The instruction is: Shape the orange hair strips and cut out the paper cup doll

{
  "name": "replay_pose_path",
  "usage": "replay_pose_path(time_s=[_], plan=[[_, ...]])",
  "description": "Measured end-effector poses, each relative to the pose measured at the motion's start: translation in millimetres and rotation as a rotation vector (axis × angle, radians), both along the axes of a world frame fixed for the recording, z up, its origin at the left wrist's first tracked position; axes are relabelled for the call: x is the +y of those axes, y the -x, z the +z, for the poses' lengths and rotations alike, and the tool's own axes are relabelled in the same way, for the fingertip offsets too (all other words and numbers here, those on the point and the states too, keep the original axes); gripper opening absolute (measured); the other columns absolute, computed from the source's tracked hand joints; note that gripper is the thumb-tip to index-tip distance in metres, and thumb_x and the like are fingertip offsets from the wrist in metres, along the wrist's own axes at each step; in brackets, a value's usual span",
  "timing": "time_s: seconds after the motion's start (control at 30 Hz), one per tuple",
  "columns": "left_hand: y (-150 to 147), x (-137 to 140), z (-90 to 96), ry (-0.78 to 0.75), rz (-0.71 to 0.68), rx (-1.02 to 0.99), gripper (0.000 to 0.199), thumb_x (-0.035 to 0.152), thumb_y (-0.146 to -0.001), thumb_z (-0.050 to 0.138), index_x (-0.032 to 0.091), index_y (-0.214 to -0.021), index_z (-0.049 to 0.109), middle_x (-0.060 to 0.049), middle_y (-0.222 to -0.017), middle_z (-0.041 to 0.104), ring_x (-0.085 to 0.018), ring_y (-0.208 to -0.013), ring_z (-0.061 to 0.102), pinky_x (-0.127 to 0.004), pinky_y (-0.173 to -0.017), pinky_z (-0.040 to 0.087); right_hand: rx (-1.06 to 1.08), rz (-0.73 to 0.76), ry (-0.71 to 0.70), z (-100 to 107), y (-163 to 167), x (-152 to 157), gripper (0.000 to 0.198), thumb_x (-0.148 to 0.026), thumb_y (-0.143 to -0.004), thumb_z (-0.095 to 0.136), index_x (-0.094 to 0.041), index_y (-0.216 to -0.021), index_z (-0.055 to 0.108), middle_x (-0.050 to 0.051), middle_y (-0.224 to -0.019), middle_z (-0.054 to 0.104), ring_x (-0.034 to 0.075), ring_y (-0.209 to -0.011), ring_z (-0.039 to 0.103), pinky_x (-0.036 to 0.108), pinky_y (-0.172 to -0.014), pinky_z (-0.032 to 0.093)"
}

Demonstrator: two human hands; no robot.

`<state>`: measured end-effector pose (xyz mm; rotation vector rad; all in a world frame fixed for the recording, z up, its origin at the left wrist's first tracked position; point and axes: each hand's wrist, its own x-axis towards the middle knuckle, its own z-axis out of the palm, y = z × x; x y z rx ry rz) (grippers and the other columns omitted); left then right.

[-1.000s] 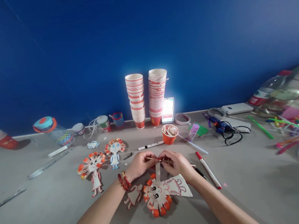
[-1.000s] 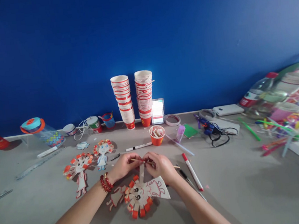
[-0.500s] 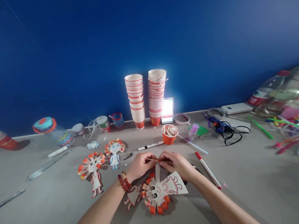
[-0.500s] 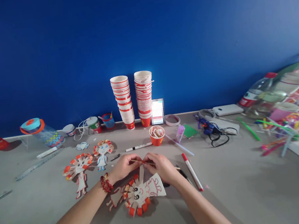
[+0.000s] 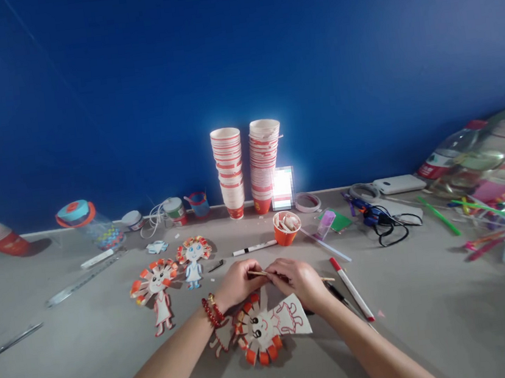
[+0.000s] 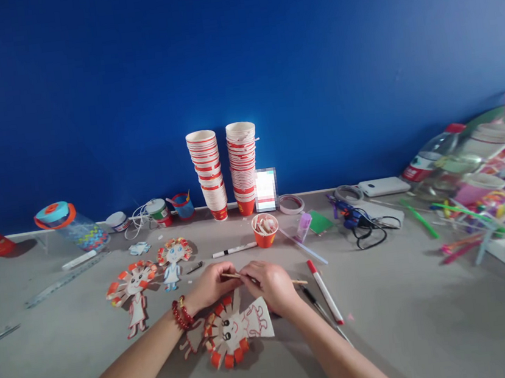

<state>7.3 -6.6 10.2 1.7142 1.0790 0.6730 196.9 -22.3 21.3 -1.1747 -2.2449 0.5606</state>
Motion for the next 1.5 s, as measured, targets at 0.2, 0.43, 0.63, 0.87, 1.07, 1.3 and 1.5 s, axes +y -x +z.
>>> replay_pose_path(time_s=[0.2,0.43,0.63,0.87,1.07,1.3,1.5], plan=[[-1,2,-4.6,0.017,0.006,0.035,0.033,0.044,-0.073,0.062,0.016,-0.064,0.049,0.005,-0.057,0.04,-0.01,-0.056,0.035,-0.019,-0.05,0.028,0.085,-0.057,0.034,-6,2,2,0.009,-0.017,-0.082,0.054,-0.021,-0.078,0.062,0.002,-0.078,0.064,0.016,-0.072,0.059,0.022,-0.064,0.043],[-2,3,-8.0,0.003,0.0,0.01,0.033,0.043,-0.073,0.062,0.016,-0.062,0.048,0.006,-0.056,0.039,-0.009,-0.056,0.035,-0.019,-0.05,0.028,0.116,-0.065,0.038,-8,3,2,0.009,-0.014,-0.078,0.054,-0.021,-0.076,0.059,0.001,-0.075,0.061,0.015,-0.068,0.057,0.022,-0.061,0.041],[-5,1,-9.9,-0.003,0.002,0.01,0.024,0.035,-0.073,0.061,0.016,-0.063,0.05,0.005,-0.057,0.045,-0.01,-0.055,0.039,-0.02,-0.053,0.032,0.072,-0.094,0.088,-10,4,3,0.009,-0.011,-0.071,0.054,-0.02,-0.073,0.055,0.0,-0.072,0.058,0.013,-0.063,0.053,0.021,-0.057,0.037],[-5,0,-12.9,-0.039,0.001,0.039,0.016,0.027,-0.07,0.062,0.015,-0.064,0.052,0.004,-0.057,0.048,-0.01,-0.056,0.041,-0.02,-0.053,0.033,0.024,-0.084,0.163,-12,5,3,0.011,-0.011,-0.067,0.053,-0.02,-0.072,0.05,-0.003,-0.07,0.054,0.012,-0.061,0.048,0.021,-0.056,0.033],[-4,0,-14.3,-0.032,-0.022,0.044,0.017,0.029,-0.071,0.062,0.015,-0.065,0.054,0.004,-0.057,0.048,-0.01,-0.056,0.041,-0.02,-0.054,0.033,0.067,-0.047,0.184,-10,5,4,0.011,-0.011,-0.068,0.053,-0.02,-0.072,0.047,-0.003,-0.07,0.052,0.013,-0.062,0.048,0.021,-0.057,0.034],[-5,1,-12.0,-0.026,-0.036,0.036,0.025,0.038,-0.075,0.06,0.015,-0.065,0.052,0.005,-0.057,0.044,-0.009,-0.055,0.037,-0.02,-0.052,0.03,0.089,-0.094,0.212,-2,3,2,0.009,-0.021,-0.077,0.058,-0.022,-0.084,0.053,-0.003,-0.07,0.058,0.014,-0.06,0.052,0.021,-0.057,0.036],[-5,2,-9.7,-0.063,-0.038,0.027,0.033,0.044,-0.077,0.058,0.017,-0.063,0.046,0.006,-0.057,0.037,-0.01,-0.056,0.032,-0.02,-0.051,0.026,0.048,-0.082,0.184,-4,0,4,0.01,-0.024,-0.081,0.057,-0.023,-0.091,0.061,-0.001,-0.081,0.066,0.015,-0.066,0.057,0.022,-0.061,0.039]])
